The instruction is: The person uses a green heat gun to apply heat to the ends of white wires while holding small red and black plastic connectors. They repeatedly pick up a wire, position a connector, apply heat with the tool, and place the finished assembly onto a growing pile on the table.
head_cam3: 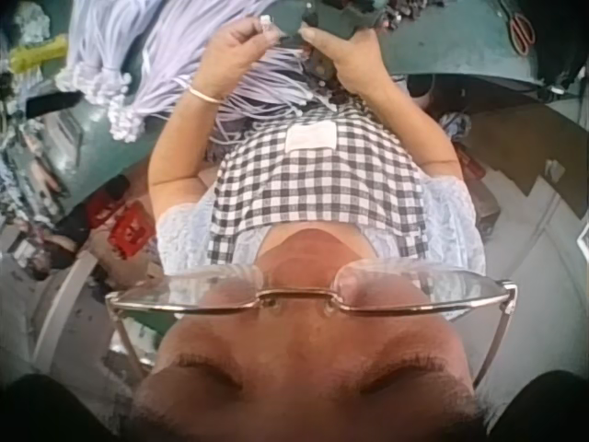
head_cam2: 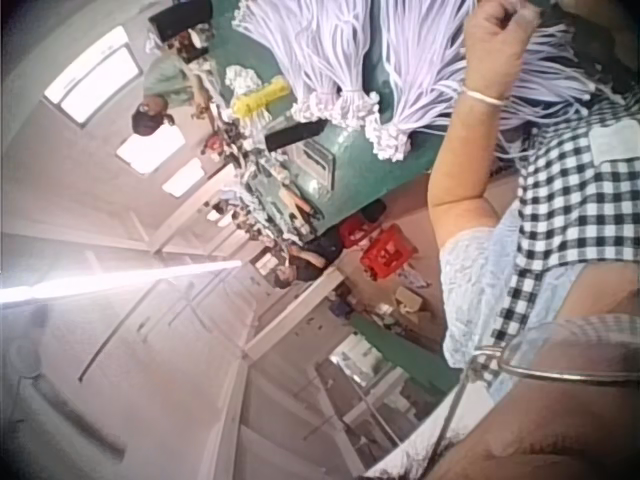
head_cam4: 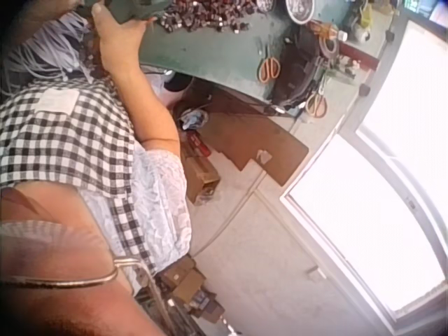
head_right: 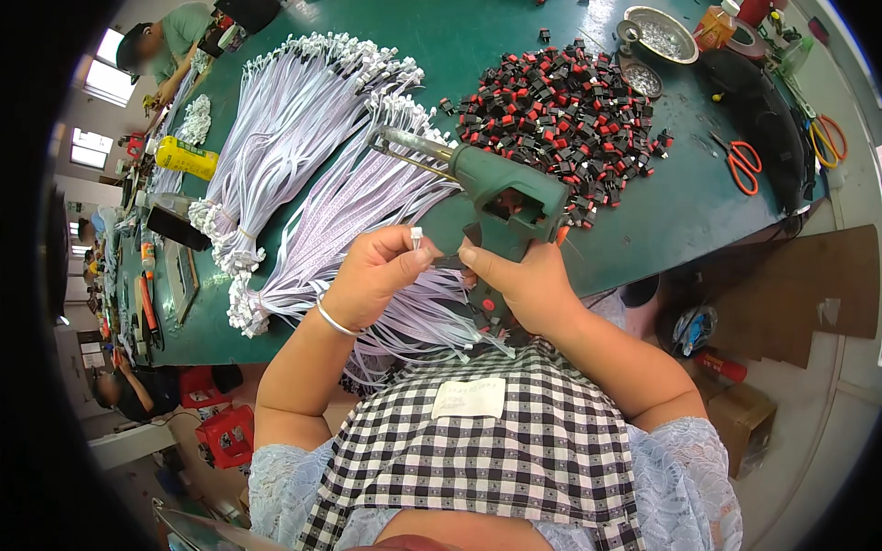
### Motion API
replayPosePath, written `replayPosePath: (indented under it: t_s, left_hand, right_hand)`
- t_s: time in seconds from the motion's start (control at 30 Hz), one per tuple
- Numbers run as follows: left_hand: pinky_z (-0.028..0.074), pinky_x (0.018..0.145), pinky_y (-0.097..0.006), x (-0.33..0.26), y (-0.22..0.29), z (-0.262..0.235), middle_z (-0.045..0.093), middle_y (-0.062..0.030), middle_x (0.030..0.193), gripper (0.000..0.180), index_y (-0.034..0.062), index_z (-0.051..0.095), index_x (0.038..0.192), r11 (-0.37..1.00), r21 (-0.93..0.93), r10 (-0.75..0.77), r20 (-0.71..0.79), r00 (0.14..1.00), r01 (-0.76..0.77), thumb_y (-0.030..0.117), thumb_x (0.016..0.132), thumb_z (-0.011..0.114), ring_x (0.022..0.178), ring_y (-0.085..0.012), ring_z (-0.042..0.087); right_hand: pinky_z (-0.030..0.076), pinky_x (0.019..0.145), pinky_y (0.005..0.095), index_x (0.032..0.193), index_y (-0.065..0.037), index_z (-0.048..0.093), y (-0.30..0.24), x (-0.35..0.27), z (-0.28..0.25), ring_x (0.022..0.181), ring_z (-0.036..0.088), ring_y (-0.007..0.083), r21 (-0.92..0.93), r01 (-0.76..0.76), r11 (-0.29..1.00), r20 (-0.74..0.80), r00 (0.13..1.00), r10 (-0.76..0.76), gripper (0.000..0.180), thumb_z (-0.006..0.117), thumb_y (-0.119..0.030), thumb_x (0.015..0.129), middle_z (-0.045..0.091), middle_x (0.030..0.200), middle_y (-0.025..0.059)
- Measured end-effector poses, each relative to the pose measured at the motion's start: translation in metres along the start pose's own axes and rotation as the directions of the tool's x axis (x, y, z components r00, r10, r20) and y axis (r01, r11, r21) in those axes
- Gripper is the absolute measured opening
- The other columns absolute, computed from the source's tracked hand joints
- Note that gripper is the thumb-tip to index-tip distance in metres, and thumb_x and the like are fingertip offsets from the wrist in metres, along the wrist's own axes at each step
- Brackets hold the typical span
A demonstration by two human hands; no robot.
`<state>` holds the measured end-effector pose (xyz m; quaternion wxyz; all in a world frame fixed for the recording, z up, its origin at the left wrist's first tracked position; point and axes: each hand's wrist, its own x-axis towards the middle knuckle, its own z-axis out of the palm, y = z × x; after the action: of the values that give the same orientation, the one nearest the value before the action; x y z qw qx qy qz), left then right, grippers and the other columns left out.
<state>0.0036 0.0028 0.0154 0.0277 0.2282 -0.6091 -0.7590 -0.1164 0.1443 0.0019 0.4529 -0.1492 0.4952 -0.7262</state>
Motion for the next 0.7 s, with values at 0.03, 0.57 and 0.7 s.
replayPosePath:
  t_s: [0.03, 0.57, 0.7]
  left_hand:
    - [0.036, 0.063, -0.019, 0.000, 0.001, 0.000, 0.055, 0.0002, 0.078, 0.014, 0.0026, 0.058, 0.090, 1.000, -0.007, -0.005, -0.004, 1.000, 0.005, 0.015, 0.083, 0.057, 0.069, -0.0047, 0.045]
    - [0.032, 0.050, -0.017, 0.001, 0.010, -0.009, 0.054, -0.0026, 0.077, 0.023, 0.0031, 0.050, 0.102, 0.973, -0.183, -0.126, 0.095, 0.987, 0.142, 0.013, 0.082, 0.054, 0.064, -0.0065, 0.048]
    - [0.036, 0.053, -0.017, 0.001, 0.005, -0.007, 0.054, -0.0025, 0.082, 0.021, 0.0035, 0.051, 0.098, 0.982, -0.133, -0.123, 0.066, 0.990, 0.131, 0.003, 0.078, 0.057, 0.068, -0.0069, 0.050]
  right_hand:
    - [0.047, 0.058, 0.0255, 0.093, 0.004, 0.055, 0.001, 0.000, -0.001, 0.066, 0.056, 0.0125, 0.007, -0.008, 1.000, -0.002, 1.000, 0.008, 0.022, 0.064, -0.007, 0.076, 0.057, 0.082, 0.0070]
    - [0.045, 0.068, 0.0248, 0.096, -0.002, 0.057, -0.001, -0.001, 0.001, 0.078, 0.054, 0.0090, -0.289, 0.141, 0.947, -0.006, 0.989, -0.149, 0.022, 0.062, -0.006, 0.075, 0.058, 0.088, 0.0038]
    - [0.045, 0.069, 0.0241, 0.100, -0.002, 0.055, -0.003, -0.004, -0.001, 0.080, 0.054, 0.0090, -0.348, 0.149, 0.925, 0.005, 0.988, -0.157, 0.025, 0.060, -0.003, 0.075, 0.057, 0.089, 0.0040]
